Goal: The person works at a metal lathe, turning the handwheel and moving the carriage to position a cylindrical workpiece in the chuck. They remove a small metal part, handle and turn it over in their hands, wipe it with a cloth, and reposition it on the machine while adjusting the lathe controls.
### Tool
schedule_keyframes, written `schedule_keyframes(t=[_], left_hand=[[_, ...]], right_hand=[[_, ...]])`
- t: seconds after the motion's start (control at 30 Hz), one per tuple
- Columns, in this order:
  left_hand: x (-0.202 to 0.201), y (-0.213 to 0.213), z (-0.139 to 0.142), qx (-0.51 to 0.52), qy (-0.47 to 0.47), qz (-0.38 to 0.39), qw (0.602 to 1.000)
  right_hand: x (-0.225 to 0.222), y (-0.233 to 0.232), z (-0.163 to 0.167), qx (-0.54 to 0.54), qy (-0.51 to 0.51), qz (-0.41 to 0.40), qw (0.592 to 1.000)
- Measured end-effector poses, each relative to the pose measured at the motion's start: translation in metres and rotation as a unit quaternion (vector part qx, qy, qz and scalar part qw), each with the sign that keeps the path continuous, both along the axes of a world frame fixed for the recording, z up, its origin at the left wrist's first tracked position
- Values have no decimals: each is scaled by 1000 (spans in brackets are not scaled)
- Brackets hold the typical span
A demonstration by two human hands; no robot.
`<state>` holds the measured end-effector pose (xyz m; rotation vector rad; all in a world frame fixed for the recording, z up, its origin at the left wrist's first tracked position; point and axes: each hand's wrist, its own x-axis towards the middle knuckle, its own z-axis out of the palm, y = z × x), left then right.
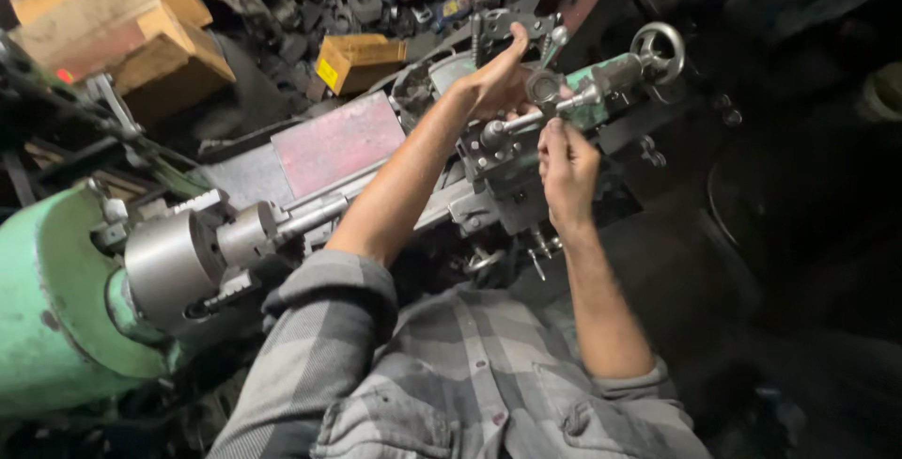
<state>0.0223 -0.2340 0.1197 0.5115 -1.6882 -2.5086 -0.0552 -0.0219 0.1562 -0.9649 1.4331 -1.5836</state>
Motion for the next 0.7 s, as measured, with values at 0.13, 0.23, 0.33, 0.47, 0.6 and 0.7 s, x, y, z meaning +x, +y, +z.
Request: schedule_keyframes(t=[0.13,0.23,0.33,0.47,0.6,0.7], left_hand=[[-1,0,3,4,-6,-37,999],[-3,-1,1,11,-27,-14,999],[-4,-2,-3,17,-26,-18,999],[-3,-3,-3,7,-10,-18,1000],[1,0,6,18,-8,-18,1000],[0,6,7,-19,-17,20,999]], right_hand=[[0,-13,-7,19,37,8,999],[-5,-6,1,-33,-86,81,993],[-10,5,9,-129,-62,141,980],[-11,-5,6,36,-32,77,996],[-3,-18,-12,68,67,-12,995],[3,-19,-20,71,-18,-39,996]])
